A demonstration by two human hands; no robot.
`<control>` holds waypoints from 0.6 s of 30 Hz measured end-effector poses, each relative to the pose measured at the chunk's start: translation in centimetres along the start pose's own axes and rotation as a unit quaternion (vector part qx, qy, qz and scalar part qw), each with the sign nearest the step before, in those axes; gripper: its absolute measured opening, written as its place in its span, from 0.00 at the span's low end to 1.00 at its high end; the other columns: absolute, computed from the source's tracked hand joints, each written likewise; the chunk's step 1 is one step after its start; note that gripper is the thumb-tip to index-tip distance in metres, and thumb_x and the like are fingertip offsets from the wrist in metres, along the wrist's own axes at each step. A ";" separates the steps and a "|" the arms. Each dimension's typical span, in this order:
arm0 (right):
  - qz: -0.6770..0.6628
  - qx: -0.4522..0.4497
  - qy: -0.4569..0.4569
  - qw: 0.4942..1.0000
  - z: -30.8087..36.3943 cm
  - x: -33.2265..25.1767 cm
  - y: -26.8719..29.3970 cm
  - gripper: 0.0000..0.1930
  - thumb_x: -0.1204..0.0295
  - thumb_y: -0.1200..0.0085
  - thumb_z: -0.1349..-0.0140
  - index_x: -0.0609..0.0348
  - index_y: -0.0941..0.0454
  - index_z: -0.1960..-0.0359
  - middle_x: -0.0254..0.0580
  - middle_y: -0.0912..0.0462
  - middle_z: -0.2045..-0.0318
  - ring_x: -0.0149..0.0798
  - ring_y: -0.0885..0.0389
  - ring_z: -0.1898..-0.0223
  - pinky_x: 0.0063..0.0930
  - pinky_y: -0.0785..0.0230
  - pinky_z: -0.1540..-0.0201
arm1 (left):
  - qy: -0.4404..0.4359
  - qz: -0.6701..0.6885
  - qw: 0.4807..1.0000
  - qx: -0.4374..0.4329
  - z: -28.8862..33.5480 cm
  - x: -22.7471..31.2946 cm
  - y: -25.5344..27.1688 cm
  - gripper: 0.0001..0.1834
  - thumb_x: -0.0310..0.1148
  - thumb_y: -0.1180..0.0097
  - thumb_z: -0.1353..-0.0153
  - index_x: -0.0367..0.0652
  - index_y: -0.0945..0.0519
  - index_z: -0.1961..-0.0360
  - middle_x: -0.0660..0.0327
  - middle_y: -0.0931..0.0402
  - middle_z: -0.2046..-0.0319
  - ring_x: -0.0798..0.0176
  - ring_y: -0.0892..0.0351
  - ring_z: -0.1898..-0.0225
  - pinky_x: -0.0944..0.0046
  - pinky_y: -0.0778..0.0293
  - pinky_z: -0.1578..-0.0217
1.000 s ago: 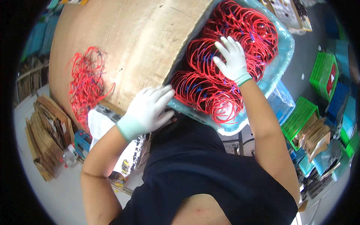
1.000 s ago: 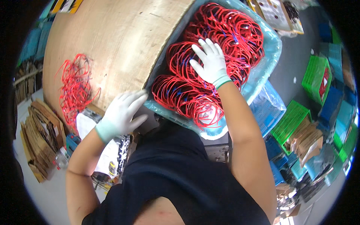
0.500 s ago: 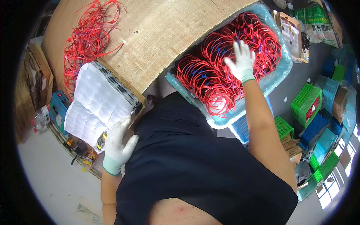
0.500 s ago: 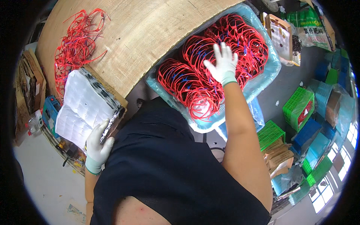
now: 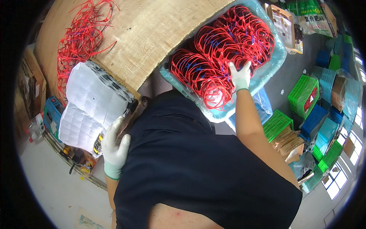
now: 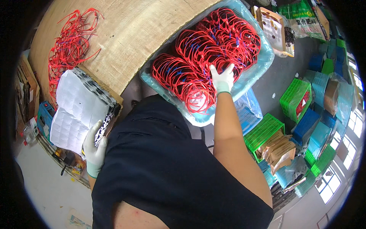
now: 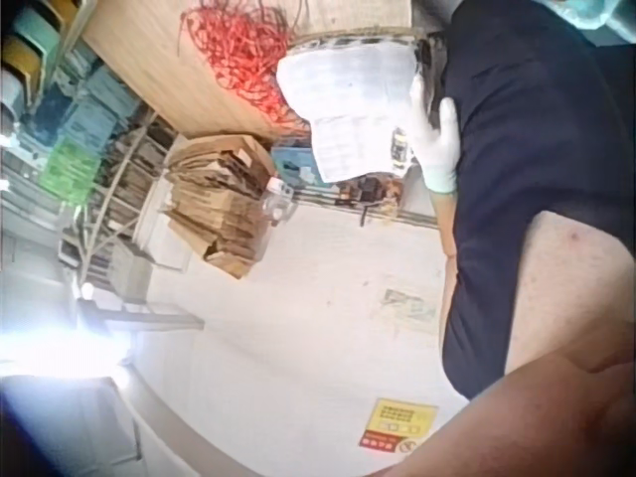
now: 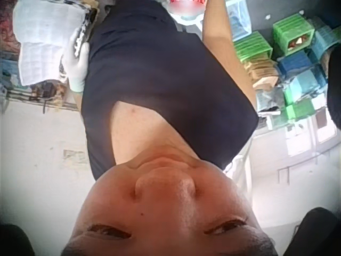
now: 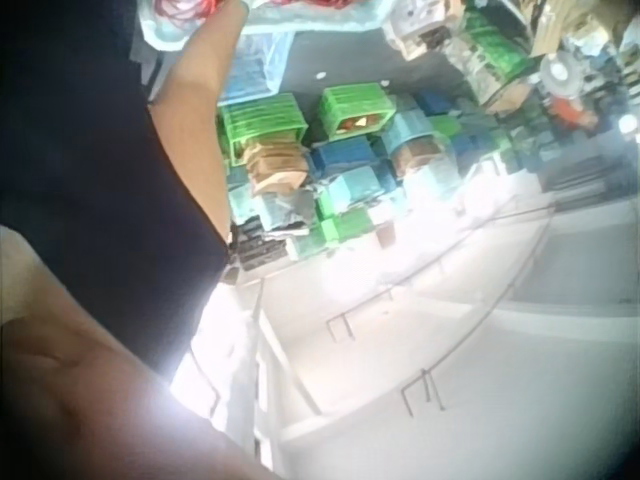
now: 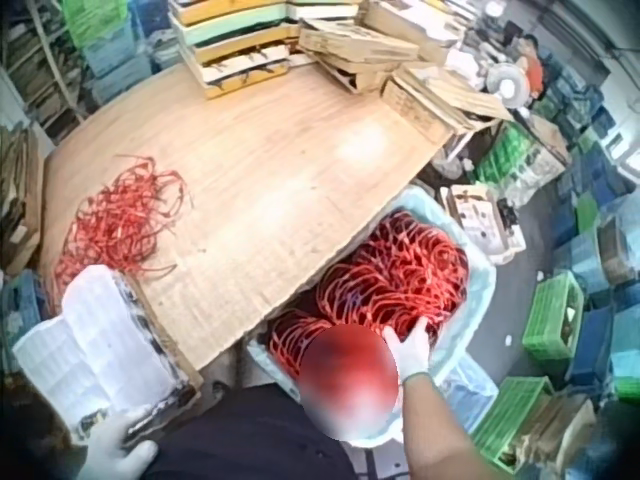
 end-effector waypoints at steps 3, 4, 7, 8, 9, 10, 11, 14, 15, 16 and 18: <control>-0.030 -0.009 -0.025 0.999 -0.5 -0.4 -0.5 0.62 0.27 0.48 0.43 0.63 0.57 0.21 0.74 0.38 0.30 0.66 0.34 0.30 0.51 0.41 0.28 | 0.024 0.030 0.999 -0.010 -0.3 0.6 0.0 0.29 0.33 0.39 0.34 0.30 0.26 0.35 0.44 0.23 0.39 0.50 0.20 0.39 0.56 0.27 0.37; -0.029 -0.007 -0.032 0.999 -0.6 -0.3 -0.3 0.62 0.27 0.49 0.42 0.63 0.56 0.21 0.73 0.38 0.30 0.66 0.34 0.30 0.51 0.40 0.28 | 0.014 0.025 0.999 -0.013 -0.4 0.7 0.0 0.29 0.33 0.39 0.34 0.30 0.26 0.35 0.44 0.23 0.39 0.50 0.20 0.39 0.56 0.27 0.37; 0.027 0.031 -0.077 0.996 0.5 -2.2 2.0 0.57 0.27 0.52 0.40 0.65 0.47 0.24 0.70 0.35 0.31 0.64 0.31 0.32 0.51 0.37 0.31 | 0.001 0.010 1.000 -0.009 -0.3 0.6 -0.2 0.28 0.33 0.38 0.34 0.30 0.26 0.36 0.44 0.23 0.40 0.49 0.20 0.39 0.56 0.26 0.38; 0.045 0.070 -0.047 0.995 0.8 -2.7 2.3 0.55 0.28 0.52 0.39 0.64 0.45 0.25 0.69 0.34 0.31 0.64 0.31 0.32 0.53 0.37 0.32 | 0.002 -0.001 1.000 -0.009 -0.2 0.6 -0.2 0.28 0.33 0.38 0.35 0.30 0.26 0.36 0.44 0.22 0.40 0.49 0.20 0.39 0.56 0.27 0.38; 0.063 0.109 -0.016 0.992 1.0 -3.3 2.7 0.54 0.29 0.52 0.38 0.64 0.44 0.25 0.68 0.34 0.31 0.64 0.30 0.33 0.54 0.36 0.32 | 0.004 -0.011 1.000 -0.009 -0.1 0.6 -0.2 0.28 0.33 0.38 0.35 0.30 0.26 0.37 0.44 0.22 0.40 0.48 0.20 0.39 0.56 0.27 0.37; 0.042 0.130 0.070 0.988 1.0 -4.4 3.3 0.49 0.33 0.52 0.36 0.61 0.42 0.25 0.67 0.33 0.32 0.65 0.30 0.34 0.56 0.36 0.32 | 0.003 -0.011 1.000 -0.003 -0.1 0.6 -0.3 0.28 0.33 0.38 0.35 0.31 0.25 0.37 0.44 0.22 0.40 0.48 0.20 0.39 0.56 0.27 0.37; 0.030 0.131 0.145 0.980 0.8 -5.9 3.2 0.44 0.37 0.51 0.34 0.57 0.39 0.26 0.65 0.32 0.32 0.63 0.31 0.33 0.55 0.38 0.31 | 0.002 -0.014 1.000 0.001 -0.1 0.6 -0.4 0.27 0.33 0.38 0.36 0.31 0.25 0.37 0.44 0.22 0.40 0.48 0.20 0.39 0.55 0.28 0.37; 0.057 0.110 0.336 0.934 -1.0 -11.9 1.8 0.39 0.41 0.51 0.31 0.55 0.36 0.27 0.58 0.33 0.29 0.58 0.33 0.30 0.54 0.41 0.29 | 0.000 -0.019 1.000 -0.002 -0.4 0.4 -0.8 0.27 0.32 0.37 0.37 0.32 0.24 0.38 0.45 0.21 0.40 0.47 0.20 0.39 0.55 0.29 0.36; 0.076 0.095 0.376 0.919 -1.1 -14.4 1.2 0.38 0.41 0.52 0.31 0.54 0.34 0.27 0.56 0.34 0.28 0.57 0.35 0.29 0.54 0.44 0.27 | 0.004 -0.020 1.000 -0.001 -0.4 0.3 -0.9 0.27 0.32 0.37 0.37 0.32 0.24 0.38 0.45 0.21 0.40 0.46 0.20 0.39 0.55 0.29 0.36; 0.118 0.101 0.384 0.910 -1.5 -15.8 -0.1 0.38 0.40 0.53 0.31 0.52 0.34 0.27 0.54 0.35 0.27 0.56 0.37 0.27 0.54 0.47 0.26 | 0.009 -0.021 1.000 -0.001 -0.4 0.3 -1.0 0.27 0.32 0.37 0.37 0.33 0.24 0.38 0.45 0.21 0.40 0.47 0.20 0.39 0.55 0.29 0.36; 0.183 0.101 0.390 0.897 -2.6 -16.8 -2.9 0.40 0.36 0.55 0.33 0.47 0.33 0.27 0.50 0.38 0.25 0.54 0.44 0.24 0.56 0.54 0.24 | 0.027 -0.026 0.999 0.001 0.1 0.5 -1.1 0.27 0.32 0.37 0.37 0.33 0.24 0.38 0.45 0.21 0.41 0.47 0.21 0.39 0.56 0.29 0.36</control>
Point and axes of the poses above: each hand's wrist, its own z-axis away from the middle knuckle, its own y-axis out of the back of the hand, x = y × z, the point moved 2 cm from there along -z, towards the middle knuckle
